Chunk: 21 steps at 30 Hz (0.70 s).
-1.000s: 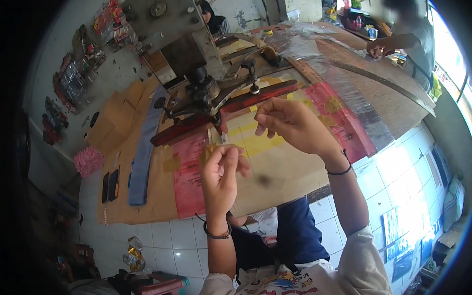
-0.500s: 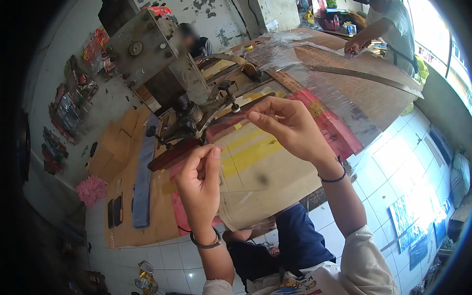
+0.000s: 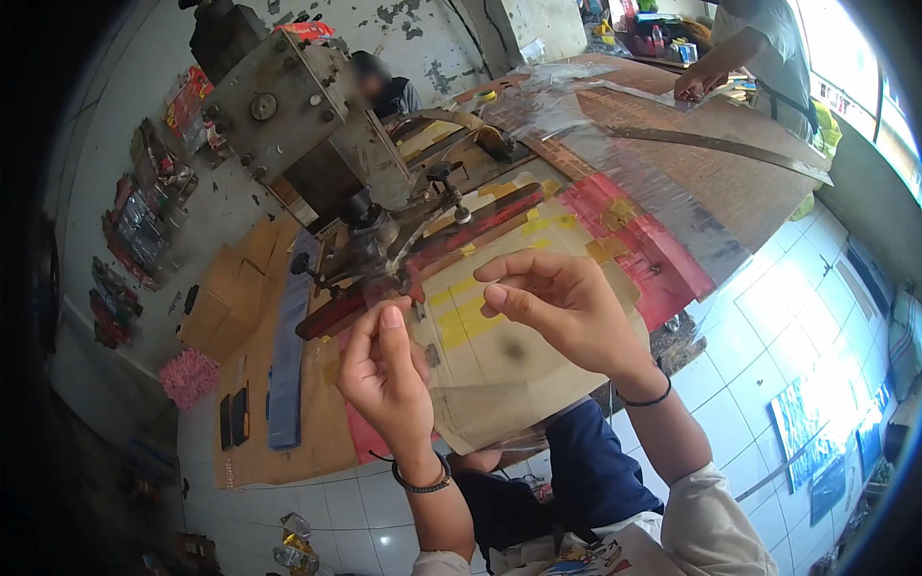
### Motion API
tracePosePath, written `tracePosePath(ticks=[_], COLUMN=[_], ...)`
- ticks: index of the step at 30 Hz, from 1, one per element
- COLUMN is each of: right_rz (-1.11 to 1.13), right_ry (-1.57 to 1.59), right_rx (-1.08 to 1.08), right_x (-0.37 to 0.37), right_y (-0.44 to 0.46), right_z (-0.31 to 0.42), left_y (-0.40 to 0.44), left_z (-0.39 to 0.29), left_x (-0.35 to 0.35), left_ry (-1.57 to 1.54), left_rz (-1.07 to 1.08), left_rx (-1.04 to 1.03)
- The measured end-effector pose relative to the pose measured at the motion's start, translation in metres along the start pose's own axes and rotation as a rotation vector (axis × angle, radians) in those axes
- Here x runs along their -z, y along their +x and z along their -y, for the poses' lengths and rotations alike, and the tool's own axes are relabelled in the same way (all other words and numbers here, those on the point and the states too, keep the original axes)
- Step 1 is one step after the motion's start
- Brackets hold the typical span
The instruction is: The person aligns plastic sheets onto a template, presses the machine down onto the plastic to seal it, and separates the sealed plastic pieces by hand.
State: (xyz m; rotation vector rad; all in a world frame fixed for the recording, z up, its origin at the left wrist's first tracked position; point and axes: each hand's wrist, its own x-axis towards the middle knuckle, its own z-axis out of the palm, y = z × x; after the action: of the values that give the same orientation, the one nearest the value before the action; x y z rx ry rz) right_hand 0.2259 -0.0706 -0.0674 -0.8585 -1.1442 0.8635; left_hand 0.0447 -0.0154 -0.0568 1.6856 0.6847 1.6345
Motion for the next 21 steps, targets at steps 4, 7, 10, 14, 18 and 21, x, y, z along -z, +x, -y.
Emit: tracePosePath(ticks=[4,7,10,14,18,21], right_rz=[-0.043,-0.018,-0.038,-0.014,-0.016,-0.018], right_ry=[-0.009,-0.040,-0.012,0.000,0.032,0.030], right_rx=[0.044,0.020,0.039,0.049,0.030,0.045], right_x=[-0.006,-0.005,-0.009,-0.006,-0.007,-0.006], right_y=[-0.002,-0.003,-0.001,0.001,0.002,0.005], right_z=[0.000,0.001,0.003,-0.001,-0.002,-0.004], left_y=[-0.004,-0.007,-0.009,-0.013,-0.014,-0.014], left_z=[0.002,0.005,0.011,0.013,0.014,0.015], left_x=[0.000,0.001,-0.001,-0.002,-0.004,-0.004], left_ry=[-0.035,-0.044,-0.031,-0.010,-0.038,-0.043], left_rz=[-0.016,-0.028,-0.052,-0.064,-0.070,-0.065], left_rx=[0.028,0.033,0.006,-0.020,0.015,0.035])
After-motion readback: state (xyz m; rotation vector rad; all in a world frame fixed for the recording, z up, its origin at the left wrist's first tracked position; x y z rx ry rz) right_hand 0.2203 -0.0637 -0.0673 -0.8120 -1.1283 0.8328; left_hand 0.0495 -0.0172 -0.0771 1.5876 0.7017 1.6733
